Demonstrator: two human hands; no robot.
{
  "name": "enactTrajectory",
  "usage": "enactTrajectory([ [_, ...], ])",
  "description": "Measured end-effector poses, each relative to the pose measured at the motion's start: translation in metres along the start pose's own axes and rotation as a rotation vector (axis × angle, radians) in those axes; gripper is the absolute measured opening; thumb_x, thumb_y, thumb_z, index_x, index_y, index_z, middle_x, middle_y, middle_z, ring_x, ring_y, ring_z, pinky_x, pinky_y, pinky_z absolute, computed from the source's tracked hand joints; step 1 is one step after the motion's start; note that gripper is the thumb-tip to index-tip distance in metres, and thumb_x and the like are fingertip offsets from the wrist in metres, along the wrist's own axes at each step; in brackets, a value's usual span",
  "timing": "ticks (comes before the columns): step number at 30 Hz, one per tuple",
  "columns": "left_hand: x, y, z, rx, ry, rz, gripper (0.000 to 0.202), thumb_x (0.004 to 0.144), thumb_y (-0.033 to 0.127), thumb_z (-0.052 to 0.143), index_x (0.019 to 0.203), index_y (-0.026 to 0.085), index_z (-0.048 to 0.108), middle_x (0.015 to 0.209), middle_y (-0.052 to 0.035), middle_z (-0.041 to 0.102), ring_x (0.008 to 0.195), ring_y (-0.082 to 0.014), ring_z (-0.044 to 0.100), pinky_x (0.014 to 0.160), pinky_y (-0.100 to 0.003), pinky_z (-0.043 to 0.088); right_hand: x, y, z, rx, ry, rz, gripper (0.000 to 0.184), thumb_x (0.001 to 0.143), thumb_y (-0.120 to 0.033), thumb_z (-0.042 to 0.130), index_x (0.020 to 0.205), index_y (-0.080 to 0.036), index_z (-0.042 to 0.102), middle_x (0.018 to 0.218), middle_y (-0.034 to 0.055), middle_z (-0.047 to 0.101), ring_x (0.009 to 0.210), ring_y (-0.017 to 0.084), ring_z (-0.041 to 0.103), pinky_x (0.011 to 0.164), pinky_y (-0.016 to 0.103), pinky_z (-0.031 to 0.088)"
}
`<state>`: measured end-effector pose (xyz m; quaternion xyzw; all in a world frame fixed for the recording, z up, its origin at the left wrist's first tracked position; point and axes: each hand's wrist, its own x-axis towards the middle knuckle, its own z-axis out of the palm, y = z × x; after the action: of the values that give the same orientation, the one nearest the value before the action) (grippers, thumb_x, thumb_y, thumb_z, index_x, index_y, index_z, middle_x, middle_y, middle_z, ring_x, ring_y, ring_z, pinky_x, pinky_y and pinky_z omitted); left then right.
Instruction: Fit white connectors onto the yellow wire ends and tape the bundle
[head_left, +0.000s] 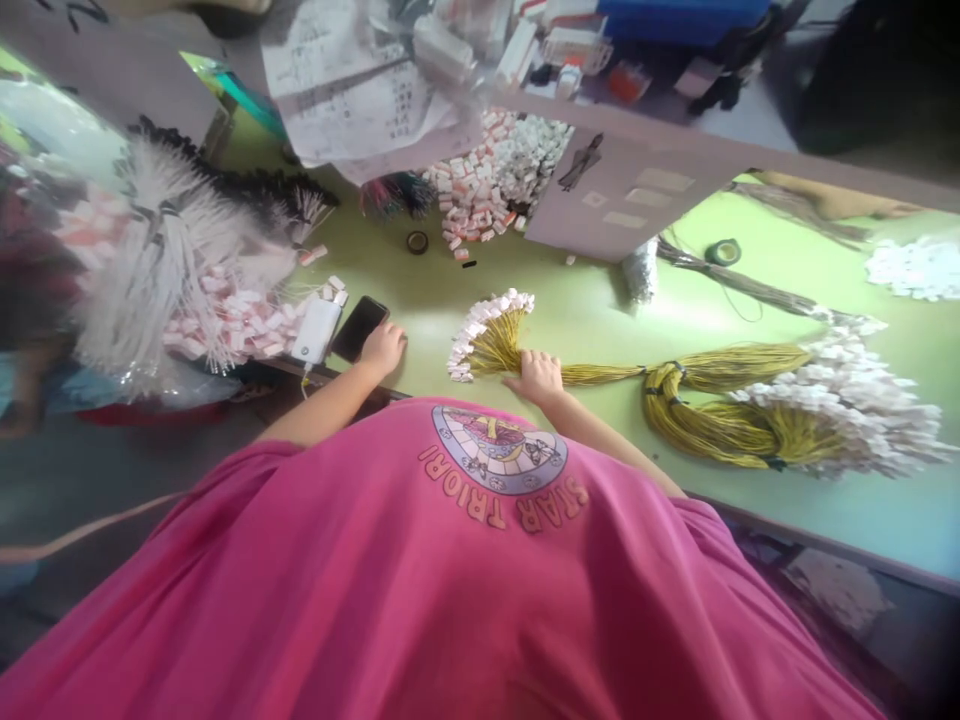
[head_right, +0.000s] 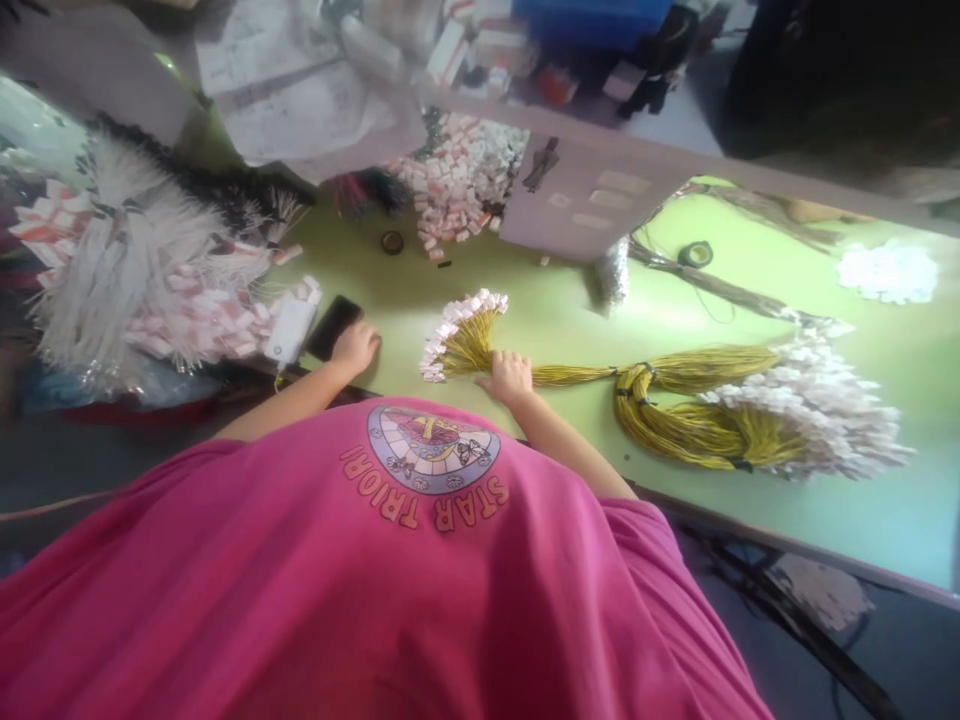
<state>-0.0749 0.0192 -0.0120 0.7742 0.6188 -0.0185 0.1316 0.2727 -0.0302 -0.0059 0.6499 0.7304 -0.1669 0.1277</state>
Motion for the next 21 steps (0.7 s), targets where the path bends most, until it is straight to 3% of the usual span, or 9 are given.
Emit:
enactTrajectory([
  [2, 0.009, 0.033, -0.009, -0.039, 0.07, 0.109, 0.034, 0.09, 0.027, 0.047, 0.115, 0.009, 0.06, 0.119, -0.0167, 0.057, 0.112, -0.0273, 0.052, 0.101, -0.039, 0.04, 0.001, -0.001, 0.0, 0.013, -0.049, -0.021, 0.051, 0.086, -0.054, 0.046, 0.111, -0.011, 0.057, 0.107, 0.0172, 0.063, 0.104, 0.029, 0.053, 0.092, 0.042, 0.033],
  [4, 0.015, 0.076, -0.017, -0.094, 0.098, 0.383, 0.045, 0.089, 0.036, 0.05, 0.125, 0.009, 0.054, 0.13, -0.0169, 0.052, 0.123, -0.0281, 0.046, 0.108, -0.041, 0.033, 0.004, -0.001, -0.001, 0.039, -0.068, -0.034, 0.043, 0.089, -0.048, 0.045, 0.104, -0.012, 0.061, 0.104, 0.0165, 0.066, 0.104, 0.028, 0.054, 0.093, 0.041, 0.033],
  [6, 0.019, 0.123, -0.019, -0.087, 0.012, 0.762, 0.062, 0.086, 0.042, 0.055, 0.137, 0.01, 0.045, 0.142, -0.016, 0.044, 0.135, -0.0292, 0.034, 0.115, -0.043, 0.024, 0.008, -0.001, -0.003, 0.07, -0.075, -0.03, 0.039, 0.09, -0.044, 0.044, 0.104, -0.013, 0.062, 0.106, 0.0158, 0.066, 0.105, 0.027, 0.054, 0.095, 0.041, 0.033],
  [8, 0.026, 0.166, -0.015, 0.025, -0.107, 0.948, 0.077, 0.08, 0.041, 0.062, 0.144, 0.009, 0.035, 0.152, -0.0168, 0.029, 0.143, -0.0324, 0.02, 0.118, -0.047, 0.013, 0.009, 0.0, -0.006, 0.103, -0.078, -0.026, 0.039, 0.092, -0.038, 0.039, 0.114, -0.014, 0.061, 0.116, 0.0155, 0.064, 0.111, 0.026, 0.054, 0.098, 0.04, 0.033],
  [10, 0.035, 0.197, -0.007, 0.135, -0.185, 0.93, 0.066, 0.084, 0.028, 0.055, 0.144, 0.009, 0.037, 0.152, -0.0173, 0.031, 0.144, -0.0321, 0.02, 0.118, -0.05, 0.008, 0.007, 0.002, -0.009, 0.13, -0.075, -0.035, 0.042, 0.093, -0.034, 0.038, 0.126, -0.015, 0.055, 0.129, 0.015, 0.058, 0.12, 0.025, 0.05, 0.101, 0.039, 0.032],
  [12, 0.048, 0.214, -0.001, 0.207, -0.222, 0.831, 0.055, 0.088, 0.017, 0.042, 0.142, 0.009, 0.041, 0.139, -0.0199, 0.049, 0.137, -0.0313, 0.035, 0.116, -0.052, 0.009, 0.003, 0.003, -0.013, 0.146, -0.073, -0.064, 0.045, 0.091, -0.035, 0.041, 0.13, -0.016, 0.053, 0.138, 0.0139, 0.051, 0.126, 0.025, 0.045, 0.103, 0.037, 0.033],
  [14, 0.059, 0.22, 0.002, 0.231, -0.252, 0.759, 0.05, 0.09, 0.012, 0.035, 0.138, 0.008, 0.046, 0.117, -0.0207, 0.063, 0.122, -0.0304, 0.052, 0.113, -0.053, 0.012, -0.002, 0.005, -0.016, 0.156, -0.081, -0.089, 0.044, 0.091, -0.041, 0.043, 0.127, -0.019, 0.056, 0.138, 0.012, 0.051, 0.123, 0.025, 0.049, 0.099, 0.033, 0.038],
  [16, 0.065, 0.221, 0.001, 0.231, -0.29, 0.741, 0.044, 0.089, 0.011, 0.037, 0.128, 0.007, 0.056, 0.1, -0.0196, 0.069, 0.104, -0.0291, 0.061, 0.111, -0.052, 0.018, -0.006, 0.007, -0.018, 0.161, -0.098, -0.089, 0.043, 0.092, -0.045, 0.04, 0.121, -0.02, 0.059, 0.132, 0.0108, 0.056, 0.112, 0.024, 0.057, 0.09, 0.032, 0.044],
  [21, 0.07, 0.223, -0.004, 0.258, -0.364, 0.693, 0.021, 0.081, 0.011, 0.05, 0.087, 0.007, 0.07, 0.076, -0.018, 0.069, 0.078, -0.0273, 0.065, 0.09, -0.044, 0.041, -0.005, 0.014, -0.023, 0.163, -0.119, -0.048, 0.044, 0.089, -0.05, 0.042, 0.119, -0.021, 0.054, 0.109, 0.0091, 0.068, 0.095, 0.024, 0.064, 0.077, 0.031, 0.046],
])
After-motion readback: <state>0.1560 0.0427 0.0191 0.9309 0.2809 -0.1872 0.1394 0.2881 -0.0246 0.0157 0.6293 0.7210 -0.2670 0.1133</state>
